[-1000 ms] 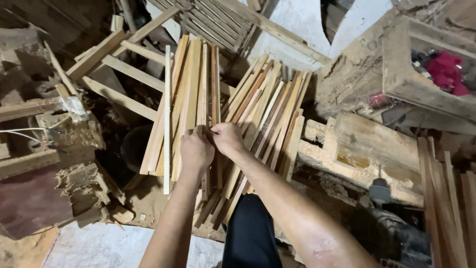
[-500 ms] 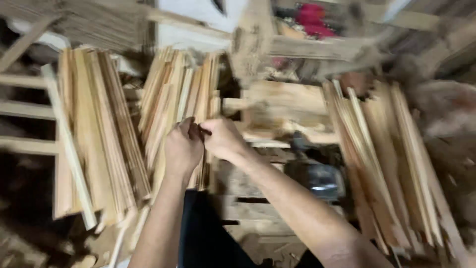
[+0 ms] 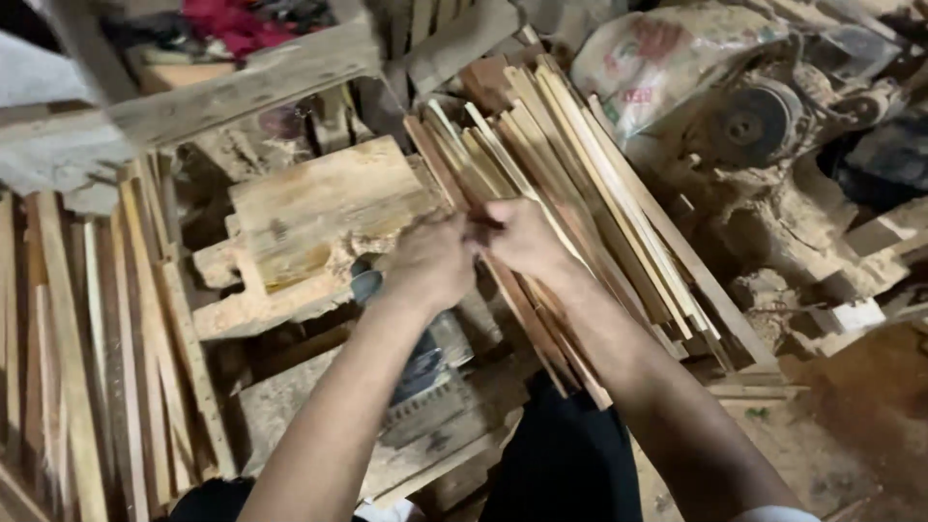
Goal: Processing thin wooden slats using a stationary power tool
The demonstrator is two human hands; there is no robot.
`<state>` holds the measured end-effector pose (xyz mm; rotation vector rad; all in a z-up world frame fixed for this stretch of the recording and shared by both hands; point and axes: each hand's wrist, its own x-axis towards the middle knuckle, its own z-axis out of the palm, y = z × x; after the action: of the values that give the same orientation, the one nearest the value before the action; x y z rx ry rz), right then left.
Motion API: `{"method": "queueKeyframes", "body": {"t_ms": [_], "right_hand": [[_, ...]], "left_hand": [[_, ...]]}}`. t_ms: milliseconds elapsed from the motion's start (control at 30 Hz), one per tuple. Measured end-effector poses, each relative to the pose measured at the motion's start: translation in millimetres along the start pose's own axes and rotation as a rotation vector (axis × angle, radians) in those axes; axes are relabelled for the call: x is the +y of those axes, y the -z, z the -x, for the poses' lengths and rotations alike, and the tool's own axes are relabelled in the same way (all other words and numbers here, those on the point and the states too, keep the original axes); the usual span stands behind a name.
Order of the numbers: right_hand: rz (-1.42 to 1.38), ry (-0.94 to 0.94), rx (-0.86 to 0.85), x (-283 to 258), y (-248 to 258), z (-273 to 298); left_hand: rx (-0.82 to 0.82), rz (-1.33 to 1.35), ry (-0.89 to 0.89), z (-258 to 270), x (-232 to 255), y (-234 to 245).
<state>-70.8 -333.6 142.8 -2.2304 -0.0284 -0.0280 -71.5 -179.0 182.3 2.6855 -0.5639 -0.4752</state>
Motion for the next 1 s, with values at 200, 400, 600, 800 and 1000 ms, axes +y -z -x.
{"method": "queueKeyframes", "body": {"t_ms": [200, 400, 600, 800, 1000], "right_hand": [[0.217, -0.336, 0.150, 171.2, 29.6, -28.2], [0.311, -0.503, 0.038, 205.8, 35.7, -6.4], [0.253, -0.488, 0.012, 284.8, 12.1, -18.4], [0.434, -0.470, -0.077, 198.0, 46.1, -12.4], [0.318, -0.567, 0.035, 220.7, 37.1, -27.7]], "left_hand": [[-0.216, -0.085, -0.065, -106.4, 39.8, -92.0], [-0.265, -0.286, -0.152, -68.9, 103.4, -66.4], [-0.358, -0.240, -0.127, -94.2, 90.4, -107.4], [-0.371, -0.230, -0.088, -78.2, 105.7, -81.1], [-0.360, -0.243, -0.090, -82.4, 103.5, -81.7]]}}
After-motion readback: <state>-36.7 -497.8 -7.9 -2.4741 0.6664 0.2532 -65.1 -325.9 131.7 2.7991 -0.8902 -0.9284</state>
